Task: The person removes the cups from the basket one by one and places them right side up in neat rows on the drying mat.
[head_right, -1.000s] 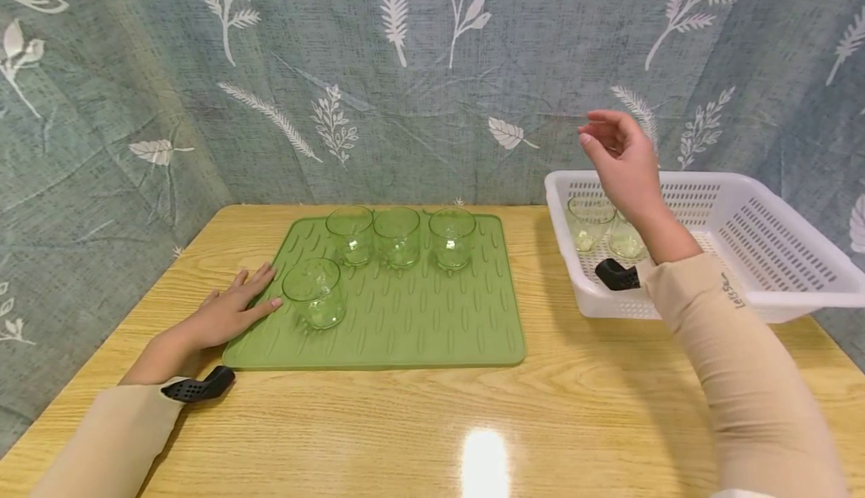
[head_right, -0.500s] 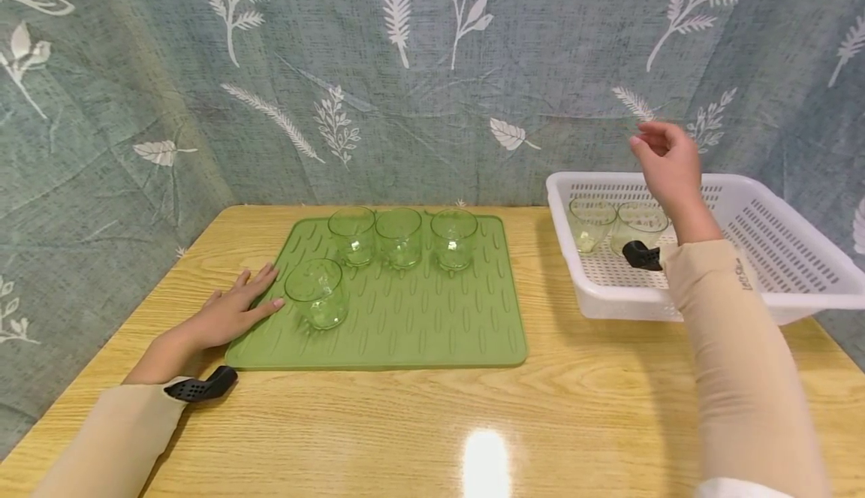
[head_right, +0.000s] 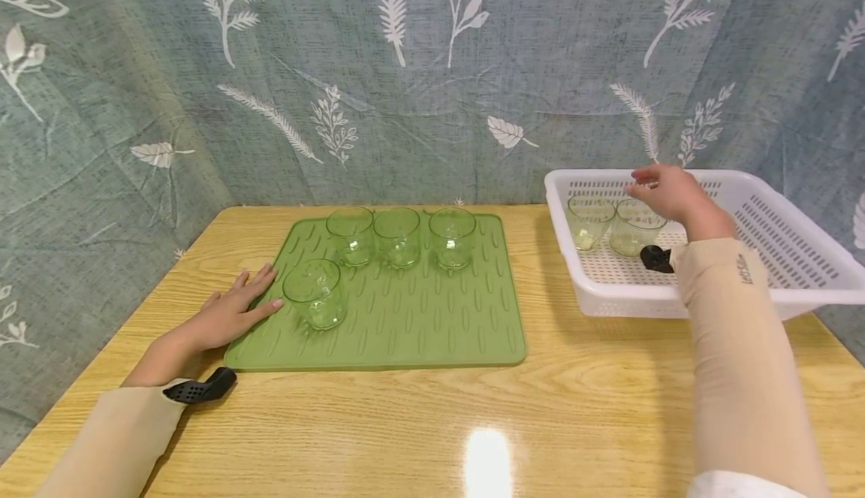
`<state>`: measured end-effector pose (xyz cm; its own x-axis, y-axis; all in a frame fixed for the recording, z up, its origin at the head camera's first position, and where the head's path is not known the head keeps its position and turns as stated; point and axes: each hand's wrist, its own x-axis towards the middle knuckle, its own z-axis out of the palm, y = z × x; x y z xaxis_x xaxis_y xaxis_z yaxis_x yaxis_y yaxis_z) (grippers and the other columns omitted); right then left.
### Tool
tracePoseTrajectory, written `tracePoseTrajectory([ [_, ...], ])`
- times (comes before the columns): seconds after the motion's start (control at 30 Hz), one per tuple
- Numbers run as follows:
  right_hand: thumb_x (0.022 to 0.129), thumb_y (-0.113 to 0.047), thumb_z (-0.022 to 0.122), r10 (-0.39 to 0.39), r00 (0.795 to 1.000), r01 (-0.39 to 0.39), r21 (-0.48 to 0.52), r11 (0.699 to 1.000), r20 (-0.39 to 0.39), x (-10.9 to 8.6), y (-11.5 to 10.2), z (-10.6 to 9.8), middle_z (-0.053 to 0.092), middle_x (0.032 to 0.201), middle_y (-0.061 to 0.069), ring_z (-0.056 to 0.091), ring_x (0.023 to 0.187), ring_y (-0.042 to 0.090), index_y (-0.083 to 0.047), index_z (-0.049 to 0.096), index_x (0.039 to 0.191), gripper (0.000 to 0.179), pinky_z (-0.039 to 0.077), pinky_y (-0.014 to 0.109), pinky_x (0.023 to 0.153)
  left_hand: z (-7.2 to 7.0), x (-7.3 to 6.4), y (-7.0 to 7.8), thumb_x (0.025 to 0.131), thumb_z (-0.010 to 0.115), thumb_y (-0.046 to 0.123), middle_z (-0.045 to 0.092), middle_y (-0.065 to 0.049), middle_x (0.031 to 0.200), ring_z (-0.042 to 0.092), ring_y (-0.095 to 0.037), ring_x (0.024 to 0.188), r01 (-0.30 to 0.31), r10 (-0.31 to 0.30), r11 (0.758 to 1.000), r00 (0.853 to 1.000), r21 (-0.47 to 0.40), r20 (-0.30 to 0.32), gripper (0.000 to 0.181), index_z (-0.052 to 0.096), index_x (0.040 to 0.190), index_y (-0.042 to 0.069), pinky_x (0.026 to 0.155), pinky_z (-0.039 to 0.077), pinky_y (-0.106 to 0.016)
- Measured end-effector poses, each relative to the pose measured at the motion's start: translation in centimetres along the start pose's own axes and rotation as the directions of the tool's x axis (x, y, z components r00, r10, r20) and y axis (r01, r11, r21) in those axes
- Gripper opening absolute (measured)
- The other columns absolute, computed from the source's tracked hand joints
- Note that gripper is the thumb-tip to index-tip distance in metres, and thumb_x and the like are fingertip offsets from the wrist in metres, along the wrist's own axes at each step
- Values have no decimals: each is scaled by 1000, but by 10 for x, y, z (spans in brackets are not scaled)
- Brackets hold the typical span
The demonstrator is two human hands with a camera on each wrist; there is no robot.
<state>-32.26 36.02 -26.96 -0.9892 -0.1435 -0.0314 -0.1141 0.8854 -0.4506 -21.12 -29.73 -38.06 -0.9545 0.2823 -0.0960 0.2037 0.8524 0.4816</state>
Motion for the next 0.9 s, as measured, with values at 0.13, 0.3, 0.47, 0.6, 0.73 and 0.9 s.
tracePoseTrajectory([
  [0.13,110,-40,46,11,995,-4,-72,997,95,2,7,1,30,147,45,33,131,65,19,31,149,72,31,74,103,1,1,-1,107,48,51,3,-24,169,-7,-55,150,0,0,1000,1000,-3,1,83,15,164,-1,105,-6,-82],
  [0.3,106,-51,52,17,986,4,-126,992,166,3,14,3,26,145,49,27,131,68,24,26,148,90,27,77,104,1,1,-2,107,48,51,3,-24,169,-6,-55,150,0,0,1000,1000,4,-2,84,15,163,-1,105,-6,-82],
  [0.47,99,-52,64,20,976,9,-132,991,218,1,19,6,21,147,49,28,131,69,24,21,150,100,27,78,103,1,1,-3,107,48,52,3,-24,169,-5,-55,150,1,-1,1000,1000,2,-5,84,15,163,-1,105,-6,-82],
  [0.6,99,-44,69,46,949,-28,-61,998,311,1,21,9,15,145,54,29,130,69,27,7,149,107,36,72,102,1,0,-3,107,48,52,3,-24,169,-6,-55,150,2,-2,1000,1000,-2,-5,84,15,163,-1,105,-6,-82],
  [0.73,97,-33,75,50,941,-49,-11,999,335,2,24,10,14,142,57,32,128,69,29,4,146,106,43,67,101,0,0,-2,107,48,52,3,-24,169,-6,-55,150,3,-4,1000,1000,-1,-5,84,15,163,-1,105,-6,-82],
  [0.9,95,-32,77,21,956,-6,-52,999,292,4,25,11,23,140,57,46,118,68,29,15,144,100,47,66,95,0,0,-1,107,48,51,4,-24,169,-5,-54,150,4,-4,1000,1000,5,-7,83,16,164,0,106,-5,-82],
])
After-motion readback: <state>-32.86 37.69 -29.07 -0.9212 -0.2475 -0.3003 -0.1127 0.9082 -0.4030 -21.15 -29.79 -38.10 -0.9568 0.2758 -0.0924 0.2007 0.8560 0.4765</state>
